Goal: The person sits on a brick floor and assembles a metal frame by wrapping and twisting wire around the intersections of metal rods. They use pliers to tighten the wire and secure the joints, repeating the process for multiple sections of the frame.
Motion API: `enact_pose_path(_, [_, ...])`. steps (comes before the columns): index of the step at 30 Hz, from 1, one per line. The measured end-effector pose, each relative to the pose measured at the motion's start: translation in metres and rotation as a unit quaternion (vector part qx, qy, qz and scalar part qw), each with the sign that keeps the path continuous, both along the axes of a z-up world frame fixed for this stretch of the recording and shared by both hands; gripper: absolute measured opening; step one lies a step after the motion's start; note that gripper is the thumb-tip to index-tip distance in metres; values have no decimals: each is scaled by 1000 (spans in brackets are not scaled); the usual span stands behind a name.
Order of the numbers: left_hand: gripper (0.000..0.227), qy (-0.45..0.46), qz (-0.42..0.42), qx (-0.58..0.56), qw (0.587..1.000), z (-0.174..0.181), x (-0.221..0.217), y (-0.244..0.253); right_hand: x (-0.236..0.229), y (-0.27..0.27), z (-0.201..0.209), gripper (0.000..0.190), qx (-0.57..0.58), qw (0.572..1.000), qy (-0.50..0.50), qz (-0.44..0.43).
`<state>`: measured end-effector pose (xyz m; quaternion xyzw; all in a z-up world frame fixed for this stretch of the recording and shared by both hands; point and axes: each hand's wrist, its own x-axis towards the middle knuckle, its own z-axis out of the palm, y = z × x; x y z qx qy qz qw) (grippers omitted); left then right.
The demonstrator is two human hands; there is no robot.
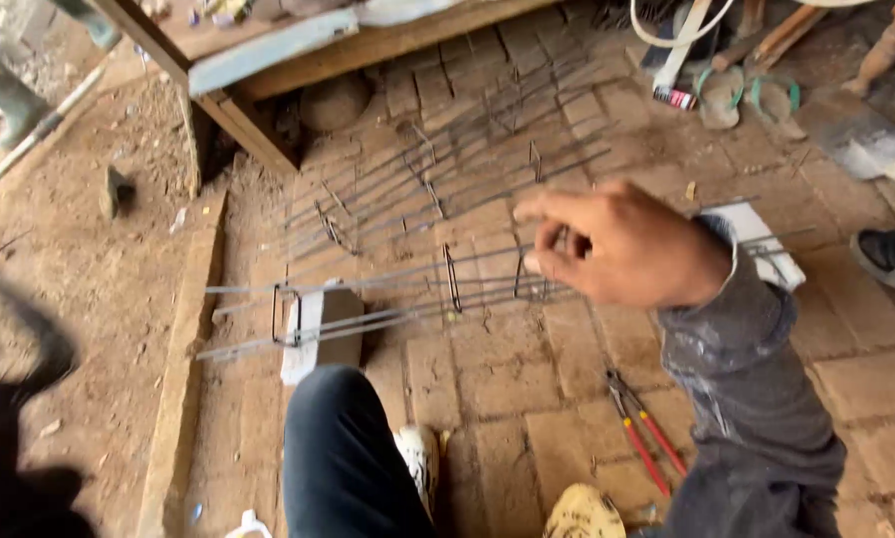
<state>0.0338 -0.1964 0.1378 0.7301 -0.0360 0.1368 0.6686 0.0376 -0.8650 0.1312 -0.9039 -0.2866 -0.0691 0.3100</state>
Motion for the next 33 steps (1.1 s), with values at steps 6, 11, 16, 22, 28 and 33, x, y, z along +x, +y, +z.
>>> enact_pose_path(6, [19, -67, -112, -170, 977, 20, 93, -257, 0, 14, -1, 36, 129, 973, -172, 88])
enact_pose_path(11, [20, 17, -136, -158, 978, -47, 138, -397, 13, 45, -16, 39, 153, 969, -179, 76])
enact_pose_path(16, [43, 38, -170, -119, 977, -69, 130, -416, 17, 45, -37, 29, 131, 988, -77, 23])
enact_pose_path(22, [40, -36, -175, -90, 980, -82, 146, -402, 25, 56, -28, 19, 131, 977, -168, 0])
enact_pose_path(28, [34, -65, -142, -67, 985, -83, 155, -373, 48, 89, -44, 6, 133, 966, -221, 24])
enact_pose_path(33, [31, -131, -133, -83, 979, -87, 166, -354, 64, 115, -68, 16, 213, 929, -272, -136])
